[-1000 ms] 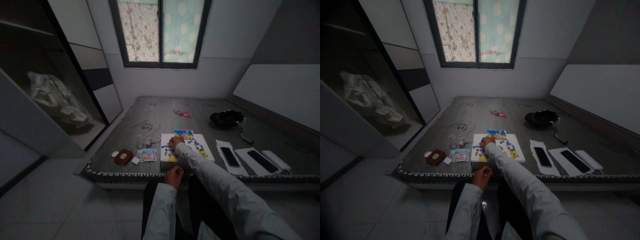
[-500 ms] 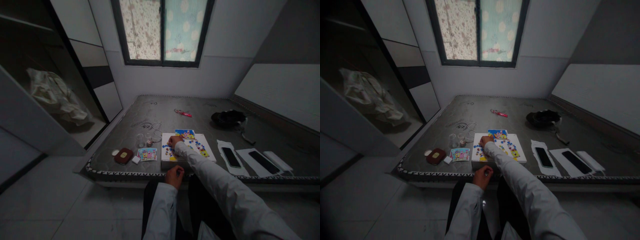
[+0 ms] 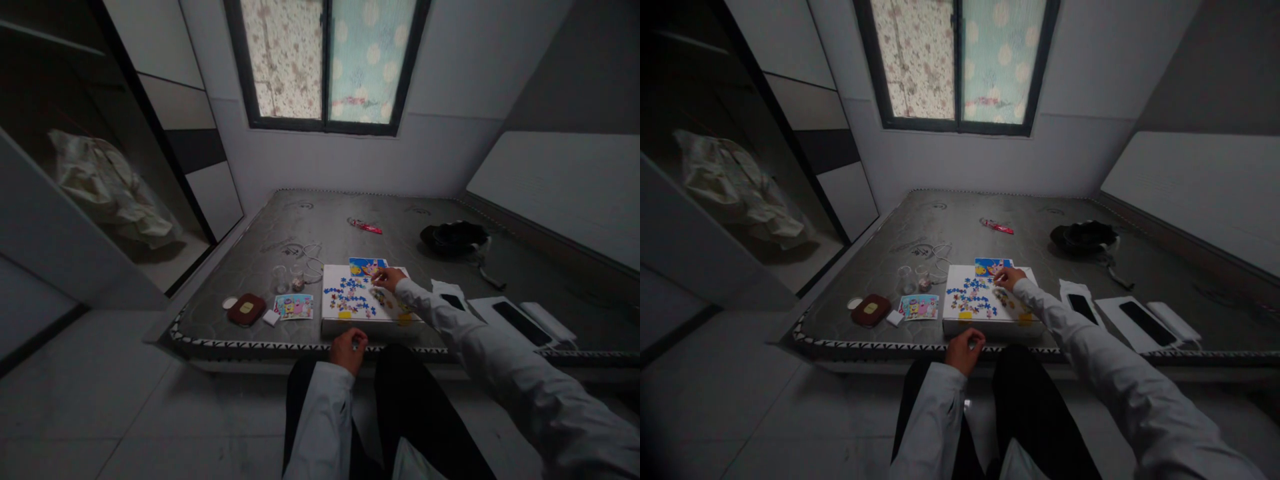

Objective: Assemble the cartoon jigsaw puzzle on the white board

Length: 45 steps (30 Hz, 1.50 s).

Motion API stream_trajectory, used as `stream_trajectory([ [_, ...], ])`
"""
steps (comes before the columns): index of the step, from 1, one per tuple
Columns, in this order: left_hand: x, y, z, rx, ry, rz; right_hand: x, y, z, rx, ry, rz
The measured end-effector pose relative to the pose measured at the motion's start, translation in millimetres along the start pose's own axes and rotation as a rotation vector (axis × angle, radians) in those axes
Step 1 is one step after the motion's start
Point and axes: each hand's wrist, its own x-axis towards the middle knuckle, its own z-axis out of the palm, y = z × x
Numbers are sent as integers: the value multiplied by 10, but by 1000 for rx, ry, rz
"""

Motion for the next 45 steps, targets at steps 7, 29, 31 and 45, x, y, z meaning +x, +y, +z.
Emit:
stream_trajectory([
  [7, -5, 21, 18, 12, -19, 7, -450, 274, 154, -74, -138, -25],
  [29, -17, 38, -6, 42, -11, -24, -818, -64, 44, -197, 17, -135],
  [31, -15, 38, -1, 35, -11, -24, -933, -95, 79, -199, 20, -147],
  [45, -1, -29, 43, 38, -25, -2, -1633, -276, 655, 60, 399, -73],
])
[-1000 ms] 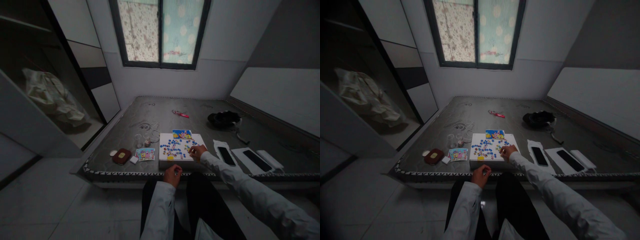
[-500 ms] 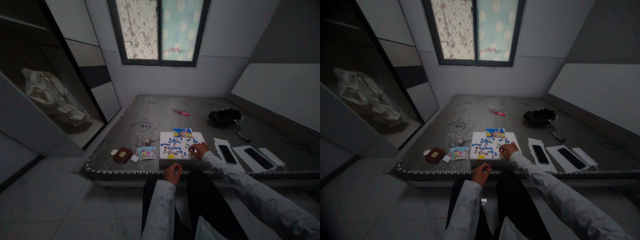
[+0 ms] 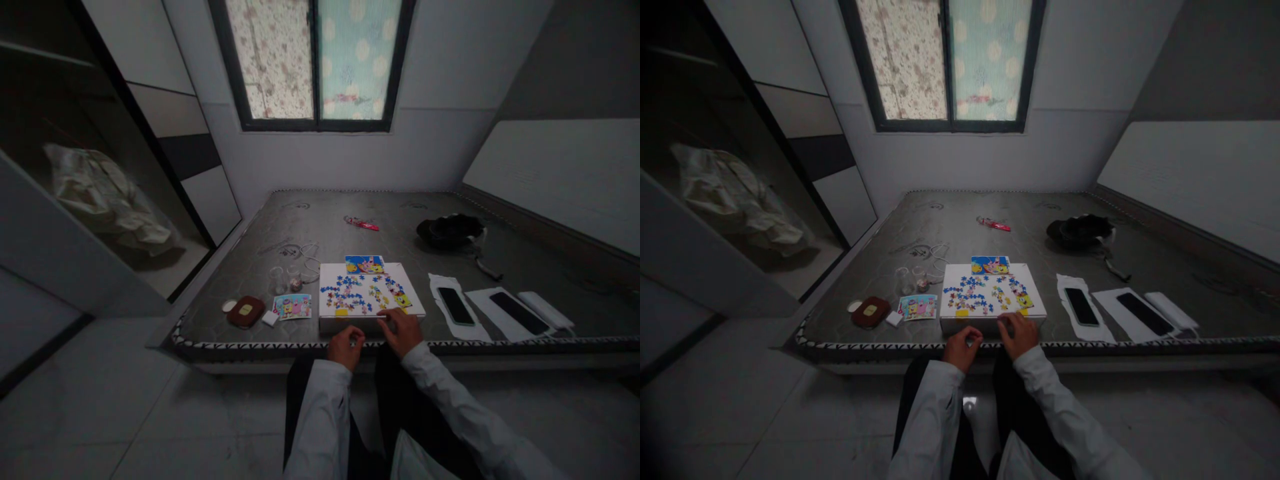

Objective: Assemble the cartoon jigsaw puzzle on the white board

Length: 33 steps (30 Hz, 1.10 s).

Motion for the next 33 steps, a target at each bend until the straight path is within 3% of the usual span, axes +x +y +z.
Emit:
stream_trajectory([
  [2, 1, -1, 6, 7, 3, 4, -129, 117, 120, 73, 58, 98],
  [9, 6, -40, 22, 29, -9, 5, -218, 462, 287, 182, 75, 37],
  [14, 16, -93, 39, 39, -13, -5, -222, 405, 246, 153, 101, -11],
  [24, -33, -169, 33, 193, -149, -34, -298, 279, 248, 65, 29, -170],
  [33, -109, -200, 19, 340, -213, -20, -311, 311, 326, 80, -4, -160],
])
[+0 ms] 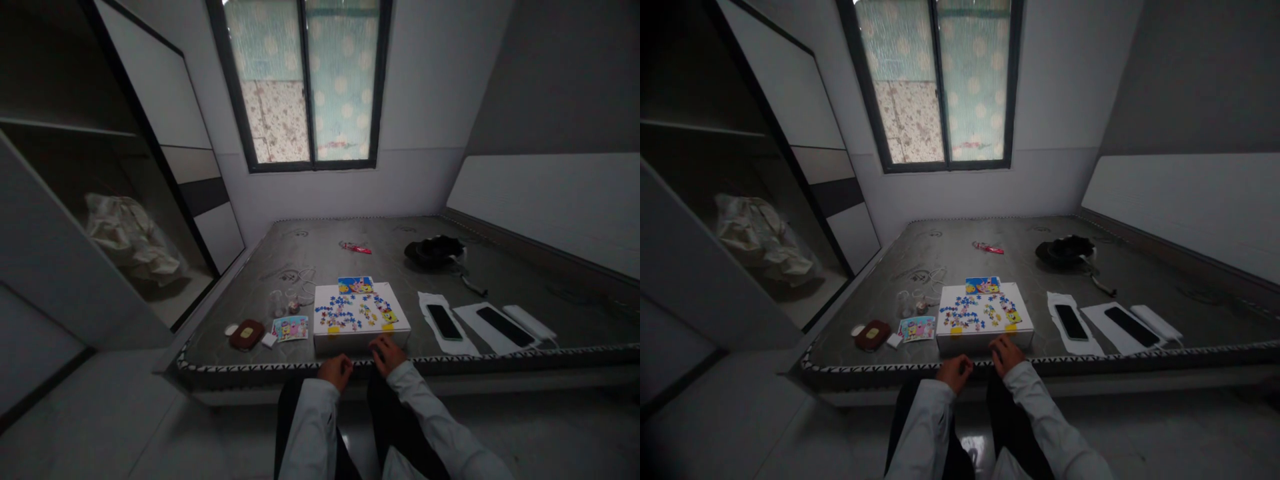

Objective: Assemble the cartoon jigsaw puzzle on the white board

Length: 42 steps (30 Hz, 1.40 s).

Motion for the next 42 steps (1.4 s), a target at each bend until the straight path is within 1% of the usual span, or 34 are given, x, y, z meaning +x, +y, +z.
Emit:
stream_trajectory([
  [5, -41, -27, 8, 71, -48, 10, -6, 46, 80, 1, -25, 32],
  [8, -53, -52, 16, 94, -63, 26, -7, 75, 103, 10, -46, 23],
  [10, -59, -69, 27, 104, -65, 33, -12, 82, 107, 17, -34, 16],
  [14, -72, -93, 46, 113, -65, 40, -32, 71, 96, 22, 10, 0],
  [21, -81, -79, 41, 119, -70, 70, -57, 70, 76, 21, -7, 12],
  [31, -107, -32, -1, 108, -64, 54, -50, 24, 47, 9, 0, 37],
  [42, -101, -12, -9, 108, -68, 41, -34, 0, 28, 46, 20, 29],
])
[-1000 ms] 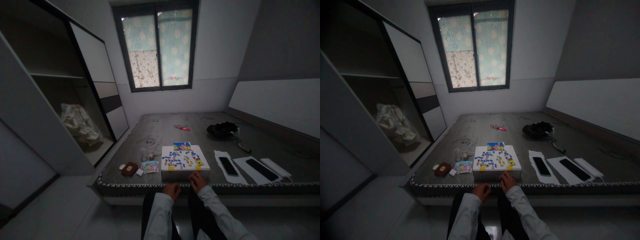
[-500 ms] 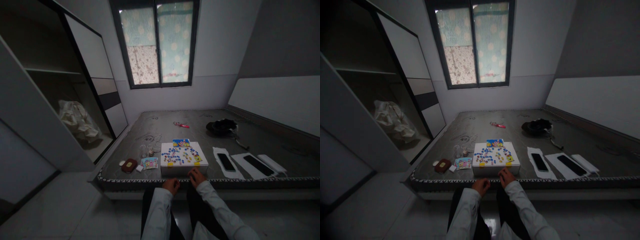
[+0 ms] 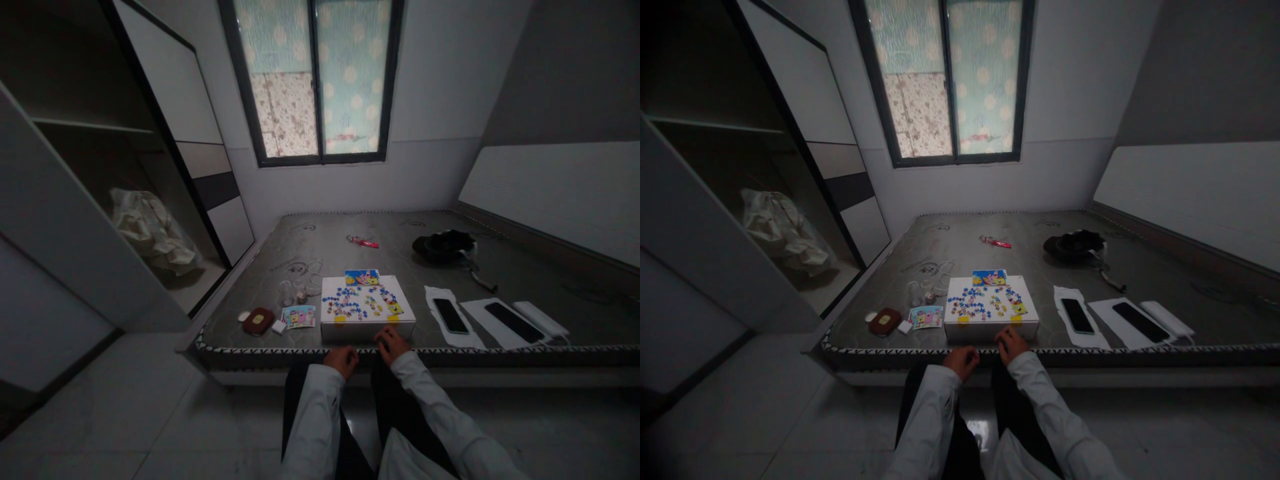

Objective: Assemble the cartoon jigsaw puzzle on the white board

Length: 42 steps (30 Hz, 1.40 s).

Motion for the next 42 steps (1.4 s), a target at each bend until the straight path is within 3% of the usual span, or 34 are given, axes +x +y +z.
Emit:
stream_trajectory([
  [42, 1, 32, 2, 0, -26, 10, 5, 149, 58, 83, -80, -33],
])
